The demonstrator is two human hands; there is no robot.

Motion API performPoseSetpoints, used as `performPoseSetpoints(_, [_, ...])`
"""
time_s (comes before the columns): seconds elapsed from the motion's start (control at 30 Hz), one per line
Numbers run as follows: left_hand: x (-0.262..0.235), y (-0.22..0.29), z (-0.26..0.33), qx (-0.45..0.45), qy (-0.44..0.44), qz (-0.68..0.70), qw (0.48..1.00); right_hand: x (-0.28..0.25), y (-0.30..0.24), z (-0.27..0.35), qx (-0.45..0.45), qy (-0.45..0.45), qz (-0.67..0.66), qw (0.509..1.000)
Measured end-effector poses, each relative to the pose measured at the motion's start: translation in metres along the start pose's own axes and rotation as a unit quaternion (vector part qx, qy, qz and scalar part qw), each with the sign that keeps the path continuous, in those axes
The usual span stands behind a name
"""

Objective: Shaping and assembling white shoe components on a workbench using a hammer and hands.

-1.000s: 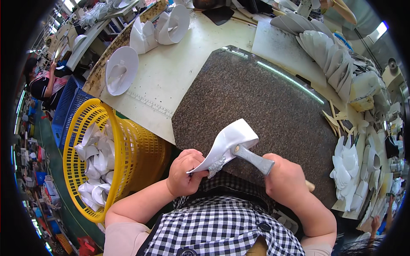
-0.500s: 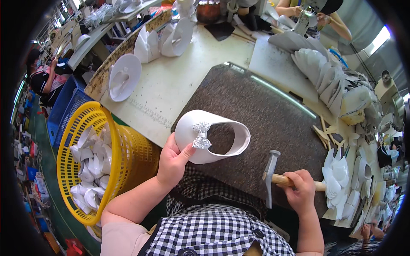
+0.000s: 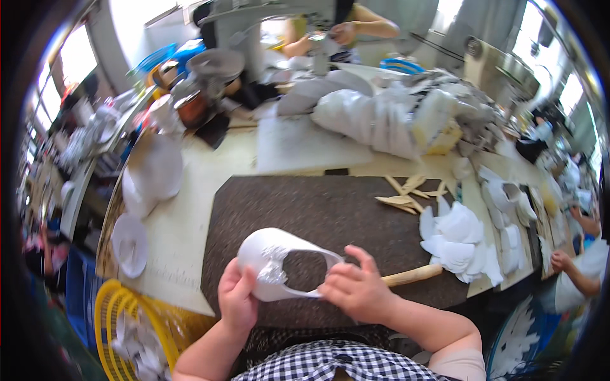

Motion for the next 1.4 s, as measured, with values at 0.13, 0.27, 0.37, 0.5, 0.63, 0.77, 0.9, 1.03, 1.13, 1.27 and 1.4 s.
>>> performPoseSetpoints(0.13, [0.002,0.018,-0.02,-0.064,-0.023,-0.038,0.997,-0.017,0.006,-0.003,-0.026,0.014,0.031,0.999])
performPoseSetpoints(0.27, [0.011,0.024,-0.055,-0.21,-0.121,-0.189,0.952,-0.015,0.02,0.001,-0.114,-0.044,0.095,0.988])
performPoseSetpoints(0.37, [0.017,0.017,-0.071,-0.237,-0.113,-0.249,0.932,-0.012,0.015,-0.002,-0.105,-0.058,0.073,0.99])
performPoseSetpoints(0.5, [0.02,0.024,-0.114,-0.213,-0.29,-0.509,0.782,0.001,-0.023,-0.009,-0.083,-0.082,-0.122,0.986])
performPoseSetpoints(0.63, [0.015,0.026,-0.112,-0.091,-0.316,-0.659,0.677,-0.011,-0.009,-0.005,-0.006,-0.072,-0.198,0.978])
performPoseSetpoints(0.77, [-0.01,0.027,-0.093,0.154,-0.262,-0.635,0.71,-0.037,0.012,0.03,0.213,-0.103,-0.071,0.969])
performPoseSetpoints(0.9, [-0.027,0.018,-0.06,0.165,-0.265,-0.573,0.757,-0.023,0.02,0.057,0.238,-0.146,-0.007,0.96])
performPoseSetpoints(1.03, [-0.027,0.0,-0.029,0.146,-0.204,-0.566,0.785,-0.018,0.016,0.017,0.195,-0.078,-0.078,0.975])
performPoseSetpoints(1.13, [-0.024,-0.007,-0.019,0.143,-0.171,-0.571,0.79,-0.018,0.004,-0.025,0.245,-0.107,-0.142,0.953])
performPoseSetpoints(1.27, [-0.023,-0.006,-0.015,0.129,-0.104,-0.66,0.733,0.0,-0.007,-0.029,0.282,-0.256,-0.138,0.914])
performPoseSetpoints(1.4, [-0.03,-0.006,-0.013,0.105,-0.105,-0.609,0.779,0.001,-0.011,-0.042,0.271,-0.256,-0.142,0.917])
Point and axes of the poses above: each hand's wrist, its own z-axis away from the middle knuckle, its own x-axis out of the palm, y = z × x, the point moved 2 cm from there along -z, towards the middle knuckle, and after that the axes turned 7 degrees about -z, right-handed, at the moved point
